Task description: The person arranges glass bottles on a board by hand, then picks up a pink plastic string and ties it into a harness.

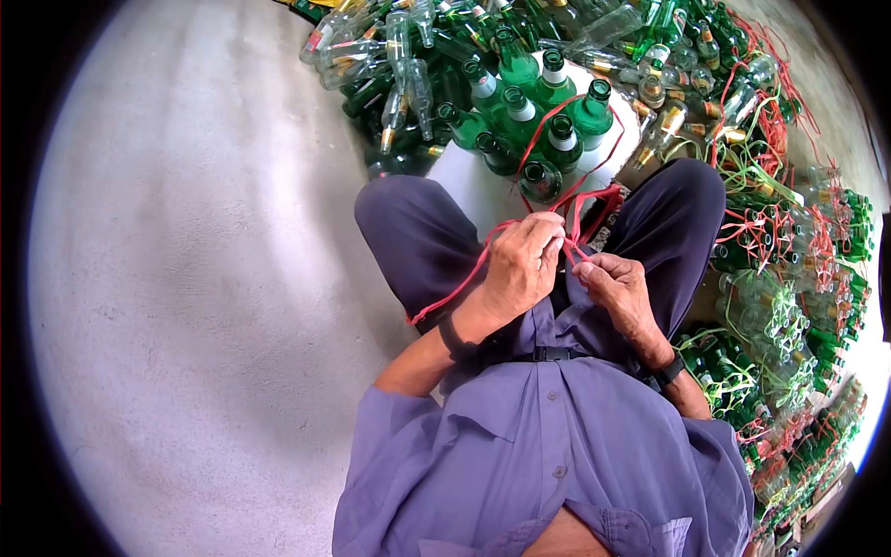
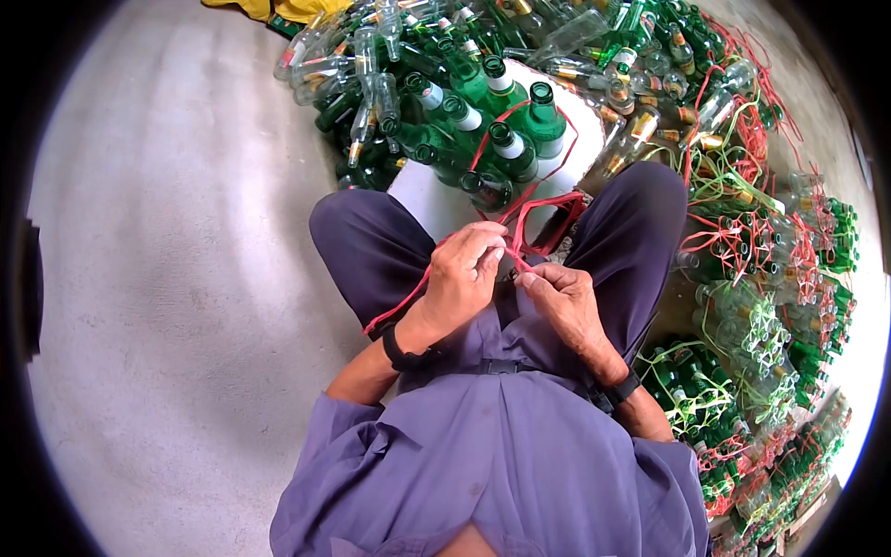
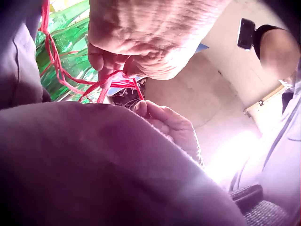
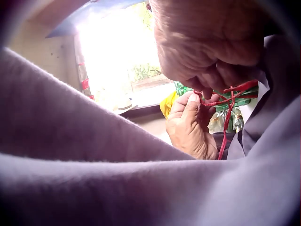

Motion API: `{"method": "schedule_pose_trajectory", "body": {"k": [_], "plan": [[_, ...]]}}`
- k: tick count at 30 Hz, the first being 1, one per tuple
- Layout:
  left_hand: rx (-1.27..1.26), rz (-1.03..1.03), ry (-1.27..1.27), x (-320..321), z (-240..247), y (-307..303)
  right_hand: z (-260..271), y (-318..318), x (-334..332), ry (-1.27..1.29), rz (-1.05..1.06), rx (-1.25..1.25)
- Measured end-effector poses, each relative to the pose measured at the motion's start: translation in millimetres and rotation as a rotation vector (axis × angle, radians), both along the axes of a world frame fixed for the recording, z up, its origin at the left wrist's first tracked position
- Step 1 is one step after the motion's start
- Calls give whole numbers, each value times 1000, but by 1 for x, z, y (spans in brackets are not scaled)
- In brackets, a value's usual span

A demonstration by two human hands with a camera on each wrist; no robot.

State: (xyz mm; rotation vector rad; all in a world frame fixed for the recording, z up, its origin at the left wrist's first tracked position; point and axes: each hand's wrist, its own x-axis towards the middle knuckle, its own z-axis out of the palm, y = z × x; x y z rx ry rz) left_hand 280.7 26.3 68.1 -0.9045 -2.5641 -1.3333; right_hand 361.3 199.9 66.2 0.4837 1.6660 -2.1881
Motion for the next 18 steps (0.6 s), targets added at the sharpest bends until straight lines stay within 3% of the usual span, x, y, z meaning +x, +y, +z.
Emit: {"method": "schedule_pose_trajectory", "body": {"k": [10, 16, 18], "plan": [[-189, -34, 18, 3, 25, -6, -6, -10, -4, -26, -38, -26], [-64, -153, -7, 15, 23, -7, -13, -11, -6, -6, -41, -204], [-89, -160, -9, 19, 22, -7, -14, -12, -5, -80, -105, -370]]}}
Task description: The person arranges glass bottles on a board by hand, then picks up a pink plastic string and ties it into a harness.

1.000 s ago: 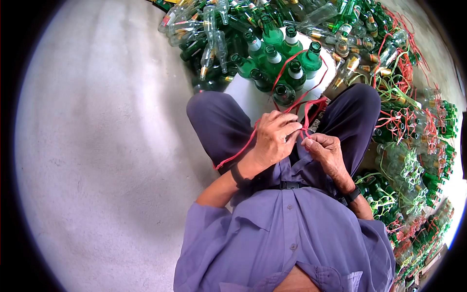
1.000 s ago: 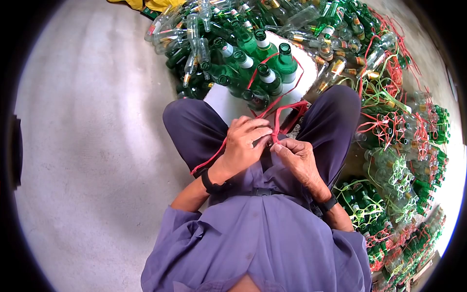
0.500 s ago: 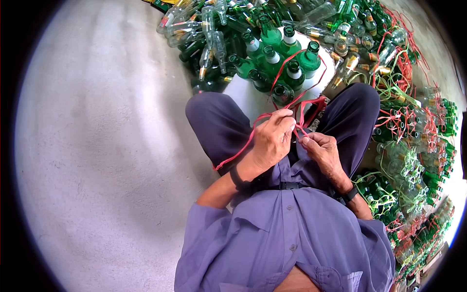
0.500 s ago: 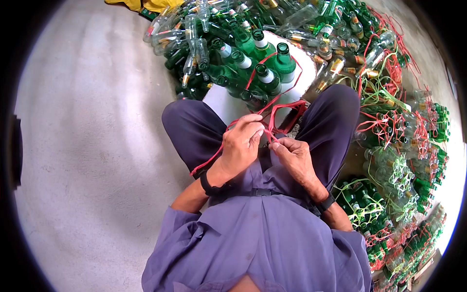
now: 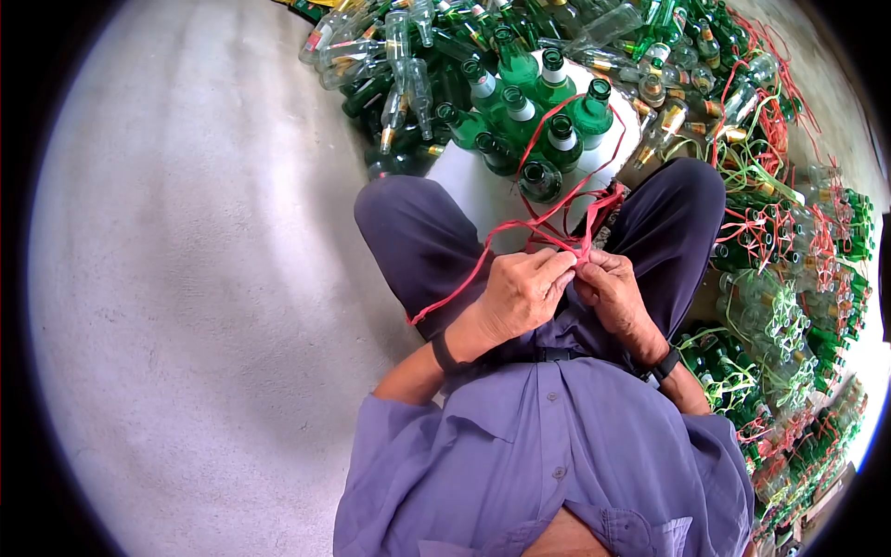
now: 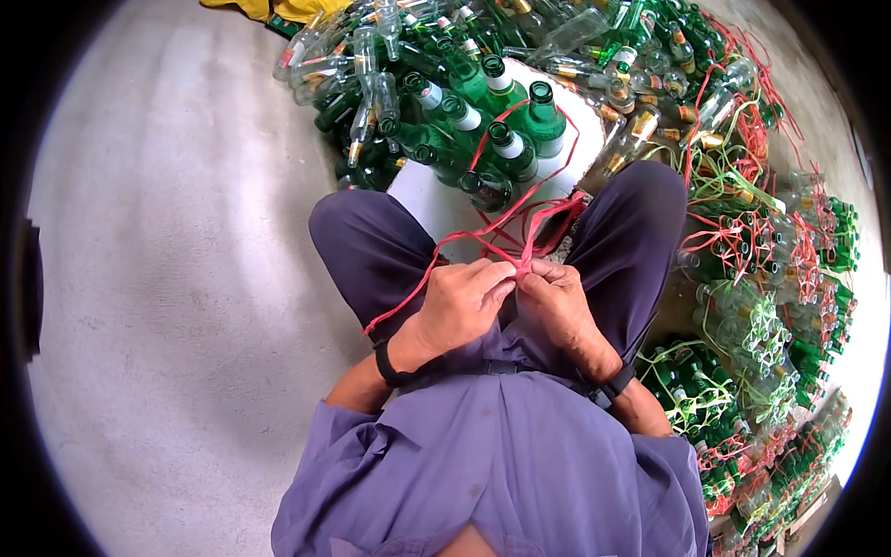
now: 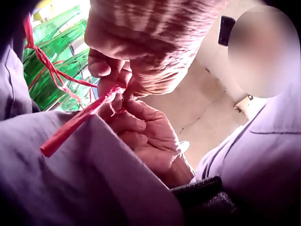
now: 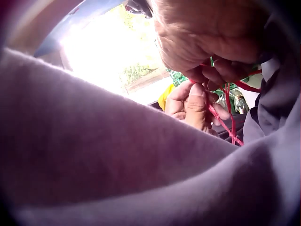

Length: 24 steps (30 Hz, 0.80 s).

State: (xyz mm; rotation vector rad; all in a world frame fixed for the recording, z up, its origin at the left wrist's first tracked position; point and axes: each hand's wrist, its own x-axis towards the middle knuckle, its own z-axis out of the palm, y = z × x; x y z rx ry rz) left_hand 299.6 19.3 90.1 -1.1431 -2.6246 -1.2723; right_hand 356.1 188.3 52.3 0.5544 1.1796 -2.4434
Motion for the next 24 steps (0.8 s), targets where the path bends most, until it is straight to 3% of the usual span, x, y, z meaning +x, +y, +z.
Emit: {"method": "schedule_pose_trajectory", "body": {"k": [13, 18, 22, 24], "plan": [[-29, 58, -197, 10, -26, -4, -3, -1, 6, -8, 19, -13], [-16, 35, -251, 4, -14, -4, 4, -1, 4, -38, -16, 11], [14, 132, -465, -3, 0, -6, -2, 4, 5, -19, 41, 63], [-24, 137, 13, -11, 1, -6, -1, 2, 4, 29, 127, 126]]}}
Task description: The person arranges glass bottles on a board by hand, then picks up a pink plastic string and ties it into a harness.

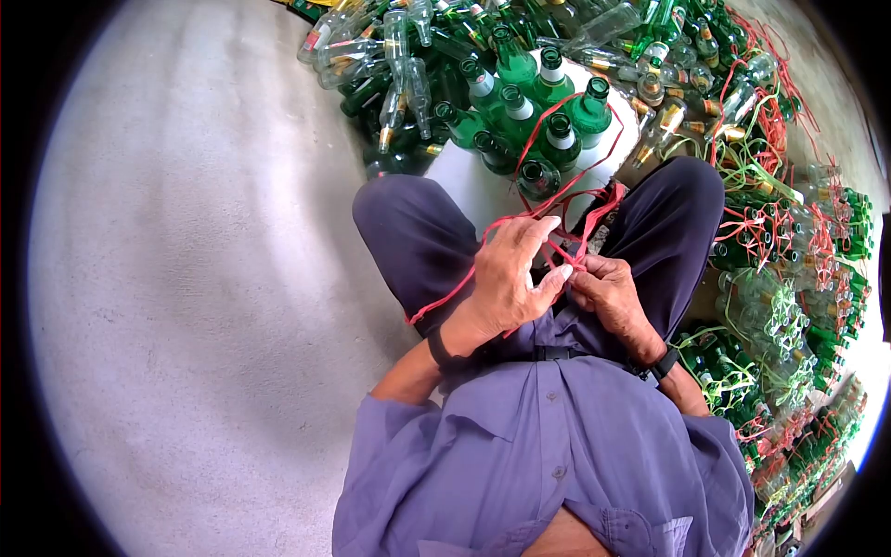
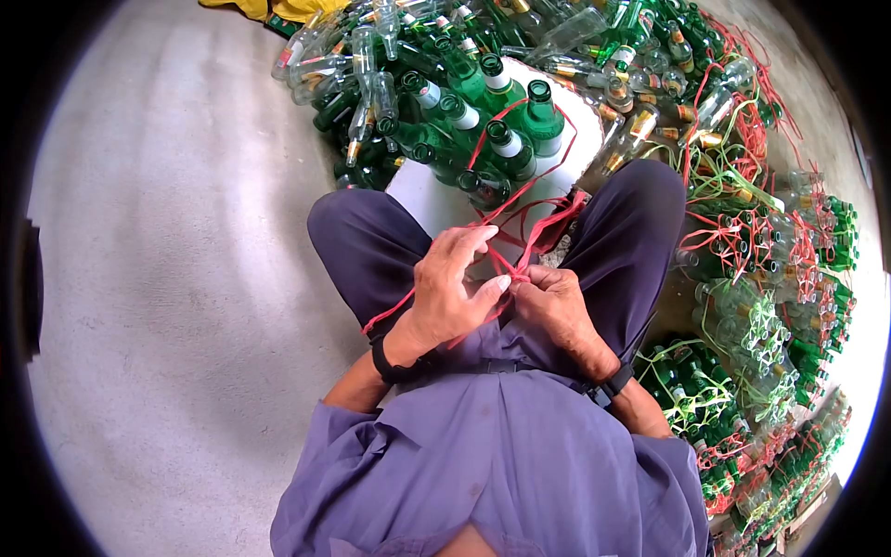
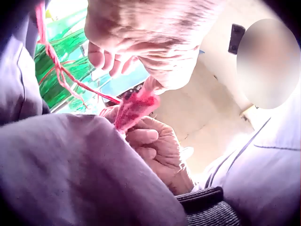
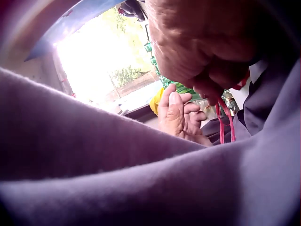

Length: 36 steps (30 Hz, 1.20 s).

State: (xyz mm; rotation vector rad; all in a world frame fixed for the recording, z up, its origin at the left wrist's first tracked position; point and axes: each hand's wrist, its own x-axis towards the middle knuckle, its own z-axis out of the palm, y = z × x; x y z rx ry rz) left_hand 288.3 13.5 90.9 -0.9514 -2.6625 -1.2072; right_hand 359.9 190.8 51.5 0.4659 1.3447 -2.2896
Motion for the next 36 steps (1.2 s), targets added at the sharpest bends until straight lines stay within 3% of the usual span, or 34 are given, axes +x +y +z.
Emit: {"method": "schedule_pose_trajectory", "body": {"k": [6, 8, 10, 12, 13, 17, 20, 24, 26, 30, 33, 36], "plan": [[-24, -97, -88, -8, -1, 6, 26, 1, -6, 77, 198, 153], [-159, -97, -544, -6, -6, 7, 28, 3, -4, 138, 257, 209], [-228, -139, -497, -15, -7, 5, 37, 5, -8, 106, 253, 206], [-61, -207, -957, -23, -6, 3, 41, 5, -8, 72, 250, 202], [43, -238, -982, -25, -14, 0, 41, 6, -8, 47, 250, 210], [63, -437, -1075, -43, -14, -15, 35, 10, -7, 26, 290, 209], [277, -368, -1292, -37, -24, -15, 30, 11, -7, 43, 311, 243], [392, -274, -1377, -35, -14, -8, 34, 10, -8, 33, 319, 233], [640, -166, -1553, -36, -9, -7, 32, 9, -6, 57, 345, 273], [710, -217, -1609, -35, -10, -4, 27, 8, -4, 5, 397, 315], [619, -227, -1609, -26, -5, -2, 31, 8, -3, 34, 311, 168], [533, -329, -1516, -20, -1, 0, 26, 10, -2, 151, 402, 361]]}}
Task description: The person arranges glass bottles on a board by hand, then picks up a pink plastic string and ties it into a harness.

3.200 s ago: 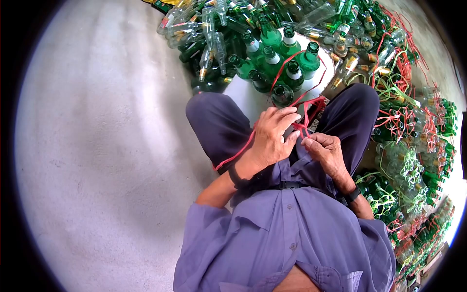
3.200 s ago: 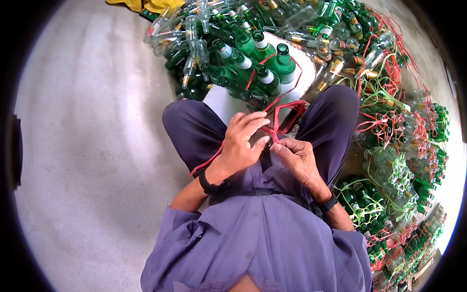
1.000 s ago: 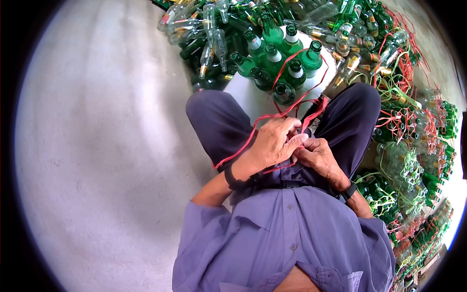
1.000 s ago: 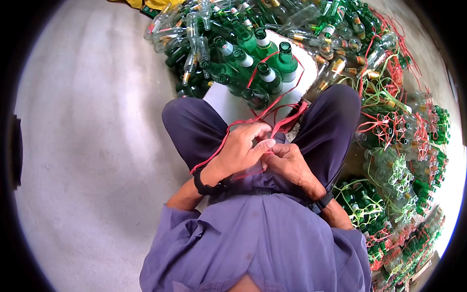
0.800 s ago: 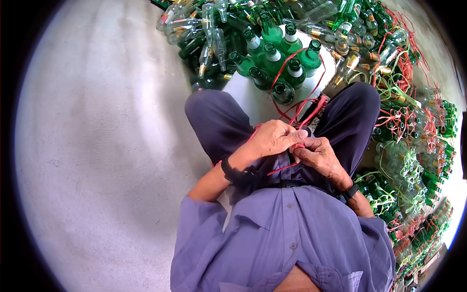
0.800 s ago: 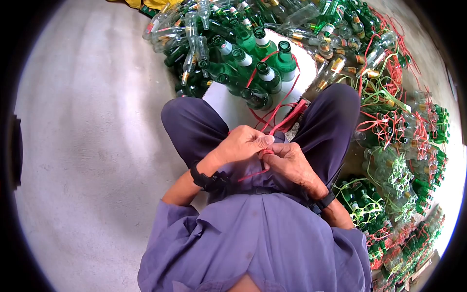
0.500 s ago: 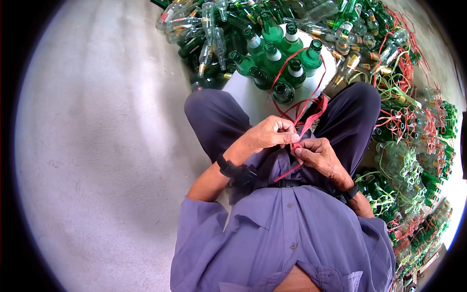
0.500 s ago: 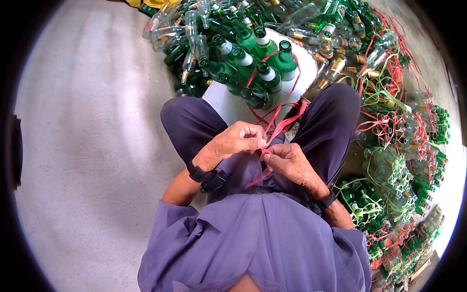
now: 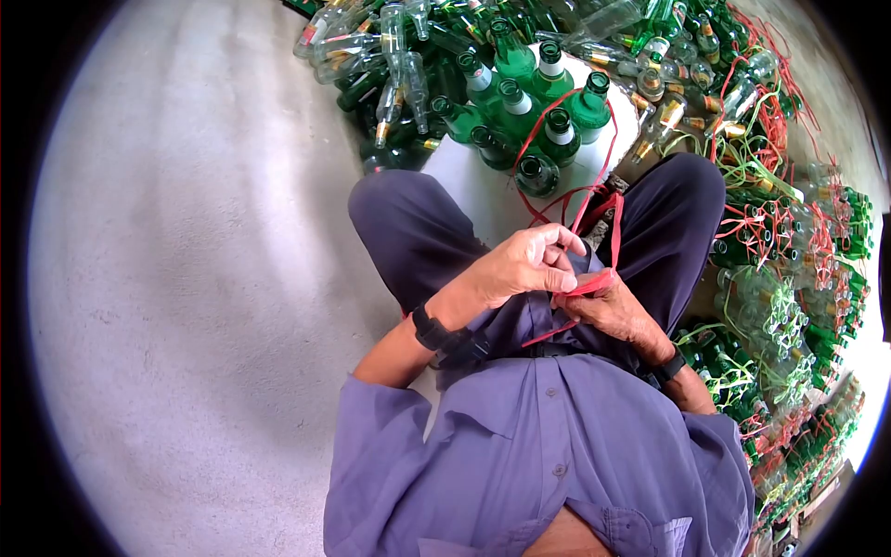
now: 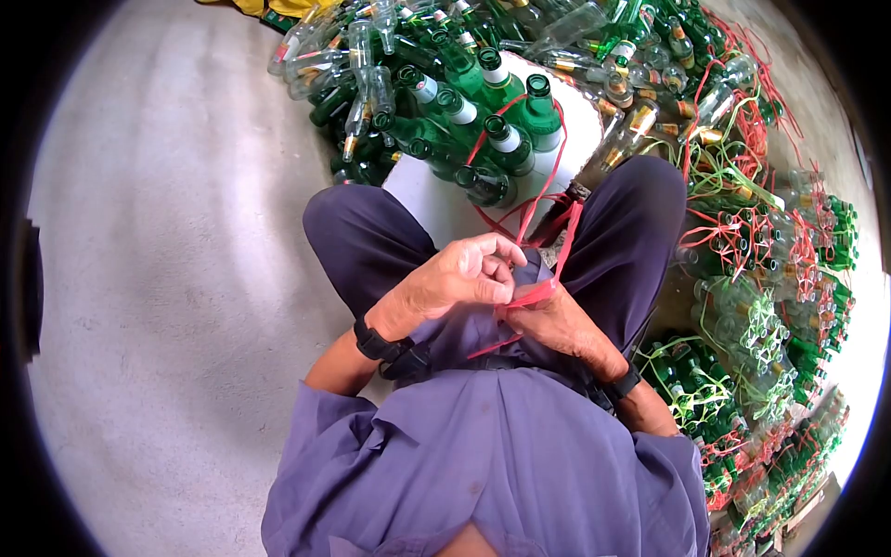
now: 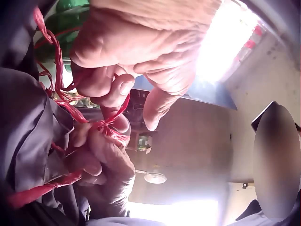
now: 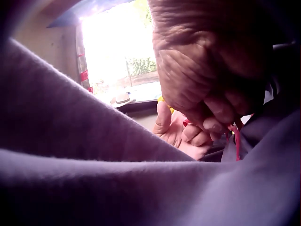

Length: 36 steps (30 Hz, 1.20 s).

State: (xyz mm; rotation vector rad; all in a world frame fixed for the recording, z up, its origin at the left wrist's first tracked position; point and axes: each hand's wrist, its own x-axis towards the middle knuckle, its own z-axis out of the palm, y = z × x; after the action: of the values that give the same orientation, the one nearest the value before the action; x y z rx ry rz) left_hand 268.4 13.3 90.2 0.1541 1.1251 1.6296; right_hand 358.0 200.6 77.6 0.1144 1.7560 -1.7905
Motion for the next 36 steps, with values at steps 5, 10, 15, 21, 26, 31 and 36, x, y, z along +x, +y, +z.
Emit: {"method": "schedule_pose_trajectory", "body": {"k": [5, 10, 15, 21, 26, 31, 36], "plan": [[-159, -132, 242, -1, -10, -3, 2, -4, -1, -35, -95, -170], [-333, -247, 471, -6, 0, -1, -3, 2, -2, -42, 22, -124], [-223, -48, 354, 2, -13, -6, 0, 3, -2, -90, 54, -127], [-92, 171, -18, 6, -9, -7, 3, 6, -1, -101, -21, -169], [95, 253, -236, 14, -17, -12, 5, 6, -6, -94, -23, -151], [28, 278, -315, 20, -1, -15, 8, 2, -1, -43, -72, -155], [-85, 187, -251, 26, 37, -14, 21, 13, 6, 133, 85, -97]]}}
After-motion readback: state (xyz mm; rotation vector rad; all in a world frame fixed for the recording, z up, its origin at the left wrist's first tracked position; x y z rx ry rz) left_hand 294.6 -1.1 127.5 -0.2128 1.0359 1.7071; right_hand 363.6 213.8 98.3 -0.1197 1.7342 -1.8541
